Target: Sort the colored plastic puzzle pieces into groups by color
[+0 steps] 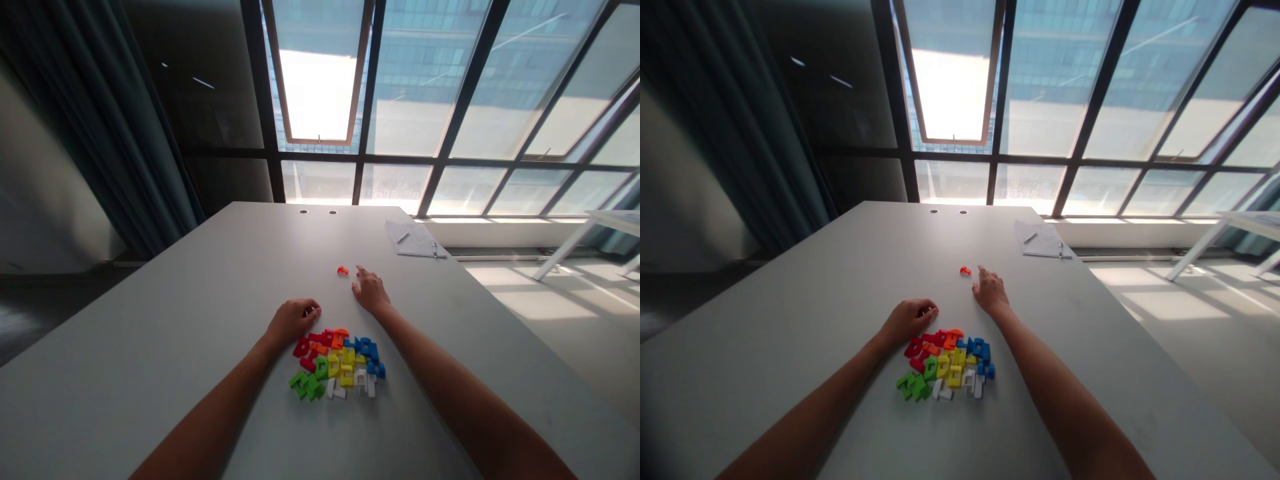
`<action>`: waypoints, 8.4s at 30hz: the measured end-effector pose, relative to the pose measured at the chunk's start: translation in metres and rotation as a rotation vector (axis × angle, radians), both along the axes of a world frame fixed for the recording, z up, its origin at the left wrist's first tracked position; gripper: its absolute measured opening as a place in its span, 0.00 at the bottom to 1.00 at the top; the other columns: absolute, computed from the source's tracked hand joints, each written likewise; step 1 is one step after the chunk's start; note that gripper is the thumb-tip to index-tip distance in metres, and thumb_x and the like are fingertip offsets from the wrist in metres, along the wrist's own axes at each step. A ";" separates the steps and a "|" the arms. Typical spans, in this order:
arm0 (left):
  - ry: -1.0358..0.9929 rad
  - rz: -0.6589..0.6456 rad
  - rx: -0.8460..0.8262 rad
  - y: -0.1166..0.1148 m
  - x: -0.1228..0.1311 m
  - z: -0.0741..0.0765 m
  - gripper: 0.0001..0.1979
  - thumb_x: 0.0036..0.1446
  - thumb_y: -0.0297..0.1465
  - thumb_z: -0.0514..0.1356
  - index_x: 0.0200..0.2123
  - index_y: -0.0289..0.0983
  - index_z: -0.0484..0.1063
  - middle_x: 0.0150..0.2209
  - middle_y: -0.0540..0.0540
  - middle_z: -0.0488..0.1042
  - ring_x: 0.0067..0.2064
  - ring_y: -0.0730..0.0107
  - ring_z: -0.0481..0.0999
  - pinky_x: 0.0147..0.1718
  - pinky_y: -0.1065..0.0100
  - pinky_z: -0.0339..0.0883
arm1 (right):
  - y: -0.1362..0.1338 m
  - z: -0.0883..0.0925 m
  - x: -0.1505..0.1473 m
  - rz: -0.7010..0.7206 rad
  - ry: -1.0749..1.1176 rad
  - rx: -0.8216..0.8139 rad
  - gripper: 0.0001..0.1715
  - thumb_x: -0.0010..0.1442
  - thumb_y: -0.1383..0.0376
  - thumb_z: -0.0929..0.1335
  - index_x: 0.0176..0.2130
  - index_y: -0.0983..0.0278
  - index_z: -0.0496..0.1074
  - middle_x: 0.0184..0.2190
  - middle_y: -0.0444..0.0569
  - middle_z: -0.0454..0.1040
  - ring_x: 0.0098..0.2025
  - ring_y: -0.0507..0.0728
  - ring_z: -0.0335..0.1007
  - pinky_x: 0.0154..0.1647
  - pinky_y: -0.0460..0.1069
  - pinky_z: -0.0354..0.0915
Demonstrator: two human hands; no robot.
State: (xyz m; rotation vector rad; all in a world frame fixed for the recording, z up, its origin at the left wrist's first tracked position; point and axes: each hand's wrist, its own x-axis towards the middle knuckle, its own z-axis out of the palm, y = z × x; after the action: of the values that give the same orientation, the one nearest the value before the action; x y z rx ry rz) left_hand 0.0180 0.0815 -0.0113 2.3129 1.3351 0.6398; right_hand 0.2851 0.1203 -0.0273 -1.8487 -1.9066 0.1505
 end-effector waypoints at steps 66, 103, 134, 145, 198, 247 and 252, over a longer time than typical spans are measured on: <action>-0.062 -0.184 -0.026 -0.019 0.017 0.001 0.19 0.64 0.42 0.61 0.55 0.46 0.77 0.41 0.49 0.80 0.32 0.72 0.74 0.35 0.71 0.67 | -0.090 0.002 -0.011 0.479 0.377 0.118 0.14 0.61 0.63 0.70 0.48 0.61 0.73 0.44 0.51 0.77 0.43 0.57 0.74 0.45 0.52 0.69; 0.074 -0.197 0.076 -0.016 0.017 -0.003 0.17 0.68 0.42 0.55 0.36 0.40 0.80 0.33 0.49 0.79 0.31 0.71 0.73 0.31 0.70 0.58 | -0.092 0.002 -0.013 0.473 0.409 0.087 0.12 0.64 0.66 0.67 0.47 0.61 0.77 0.35 0.47 0.81 0.37 0.56 0.78 0.41 0.49 0.70; -0.088 -0.202 0.022 -0.020 0.014 0.000 0.17 0.64 0.43 0.62 0.53 0.44 0.74 0.36 0.51 0.80 0.29 0.74 0.76 0.31 0.73 0.67 | -0.089 0.001 -0.008 0.516 0.595 -0.022 0.17 0.61 0.61 0.71 0.50 0.62 0.75 0.39 0.50 0.82 0.40 0.57 0.79 0.45 0.52 0.73; -0.100 -0.154 0.043 -0.016 0.015 -0.005 0.14 0.66 0.38 0.58 0.51 0.42 0.76 0.35 0.51 0.80 0.30 0.74 0.76 0.33 0.72 0.68 | -0.052 -0.007 0.064 0.094 0.259 0.402 0.15 0.61 0.70 0.64 0.44 0.64 0.77 0.42 0.55 0.77 0.38 0.58 0.74 0.46 0.55 0.72; 0.060 -0.171 0.056 -0.017 0.017 -0.002 0.12 0.66 0.36 0.57 0.44 0.45 0.80 0.36 0.51 0.81 0.33 0.71 0.77 0.33 0.71 0.64 | -0.065 0.017 0.049 0.621 0.651 -0.379 0.27 0.53 0.51 0.77 0.49 0.62 0.79 0.46 0.53 0.79 0.50 0.62 0.76 0.54 0.57 0.70; 0.055 -0.212 0.104 -0.020 0.016 0.000 0.15 0.68 0.42 0.56 0.50 0.45 0.78 0.39 0.51 0.81 0.31 0.73 0.76 0.33 0.71 0.64 | -0.086 0.006 0.001 0.508 0.480 -0.022 0.17 0.62 0.60 0.70 0.49 0.62 0.79 0.42 0.52 0.83 0.39 0.58 0.80 0.45 0.52 0.74; 0.060 -0.205 0.097 -0.021 0.016 0.002 0.15 0.68 0.42 0.56 0.51 0.45 0.78 0.39 0.50 0.81 0.32 0.72 0.76 0.33 0.71 0.65 | -0.087 0.007 0.001 0.512 0.498 -0.041 0.18 0.59 0.60 0.72 0.50 0.61 0.76 0.43 0.51 0.83 0.38 0.57 0.80 0.45 0.53 0.74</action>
State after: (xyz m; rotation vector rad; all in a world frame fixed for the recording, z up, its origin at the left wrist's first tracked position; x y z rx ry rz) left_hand 0.0343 0.0602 -0.0095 2.5230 1.0936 0.5843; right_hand 0.2864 0.0337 -0.0202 -1.1550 -1.9589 0.7447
